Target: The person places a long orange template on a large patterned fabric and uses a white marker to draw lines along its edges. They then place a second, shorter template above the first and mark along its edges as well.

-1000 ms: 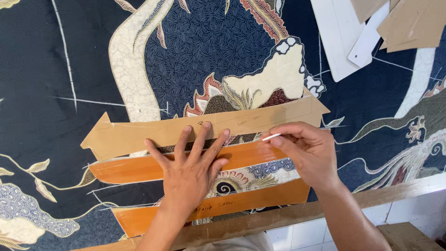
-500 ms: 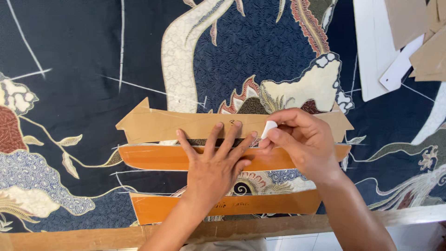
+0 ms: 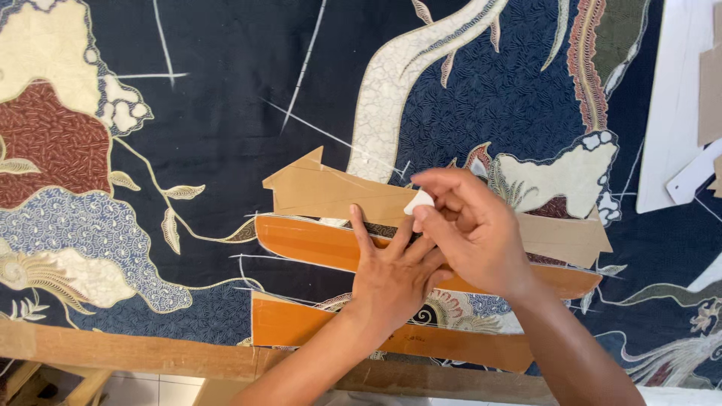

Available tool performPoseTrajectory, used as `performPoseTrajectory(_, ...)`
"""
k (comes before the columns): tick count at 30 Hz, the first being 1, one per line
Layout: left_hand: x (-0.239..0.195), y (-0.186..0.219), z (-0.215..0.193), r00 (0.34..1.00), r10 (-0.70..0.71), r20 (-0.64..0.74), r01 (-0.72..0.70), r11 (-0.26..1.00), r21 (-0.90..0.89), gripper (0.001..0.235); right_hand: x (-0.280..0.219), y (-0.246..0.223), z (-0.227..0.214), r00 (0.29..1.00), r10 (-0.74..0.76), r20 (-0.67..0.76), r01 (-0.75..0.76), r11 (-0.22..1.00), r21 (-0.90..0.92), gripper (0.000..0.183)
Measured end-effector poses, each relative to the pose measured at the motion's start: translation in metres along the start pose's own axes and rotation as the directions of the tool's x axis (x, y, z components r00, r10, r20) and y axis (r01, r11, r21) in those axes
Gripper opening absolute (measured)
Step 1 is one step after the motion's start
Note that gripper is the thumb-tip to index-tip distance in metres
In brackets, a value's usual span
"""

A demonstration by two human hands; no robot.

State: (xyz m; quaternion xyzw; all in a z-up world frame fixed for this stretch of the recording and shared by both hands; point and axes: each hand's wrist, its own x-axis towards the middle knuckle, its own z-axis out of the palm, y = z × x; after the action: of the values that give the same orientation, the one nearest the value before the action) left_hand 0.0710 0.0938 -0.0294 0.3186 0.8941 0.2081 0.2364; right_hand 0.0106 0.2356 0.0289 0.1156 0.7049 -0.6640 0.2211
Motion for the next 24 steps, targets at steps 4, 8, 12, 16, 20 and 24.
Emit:
performPoseTrajectory(4, 0.001, -0.003, -0.007, 0.987, 0.027, 0.16, -0.037, 0.998, 0.06, 0.053, 0.02, -0.004, 0.019, 0.942, -0.33, 0.067, 0.316, 0.798, -0.514, 0.02)
performPoseTrajectory(8, 0.002, -0.004, -0.01, 0.953, 0.012, 0.303, -0.019, 1.0, 0.021, 0.05, 0.041, 0.002, 0.038, 0.882, -0.447, 0.15, 0.449, 0.701, -0.554, 0.011)
performPoseTrajectory(12, 0.002, -0.003, -0.003, 0.957, 0.012, 0.291, -0.015, 1.0, 0.006, 0.047, 0.058, 0.007, 0.051, 0.819, -0.516, 0.25, 0.54, 0.548, -0.639, 0.013)
performPoseTrajectory(16, 0.0, -0.002, 0.006, 0.987, 0.015, 0.157, -0.018, 1.0, 0.021, 0.049, 0.071, 0.007, 0.057, 0.751, -0.555, 0.358, 0.609, 0.371, -0.701, 0.018)
performPoseTrajectory(20, -0.001, -0.003, 0.012, 0.984, 0.02, 0.178, -0.025, 0.999, 0.024, 0.049, 0.078, 0.008, 0.061, 0.735, -0.562, 0.379, 0.62, 0.33, -0.712, 0.016)
performPoseTrajectory(24, -0.001, -0.003, 0.013, 0.976, 0.009, 0.218, -0.004, 1.0, -0.024, 0.047, 0.084, 0.013, 0.068, 0.741, -0.577, 0.344, 0.612, 0.37, -0.699, 0.012)
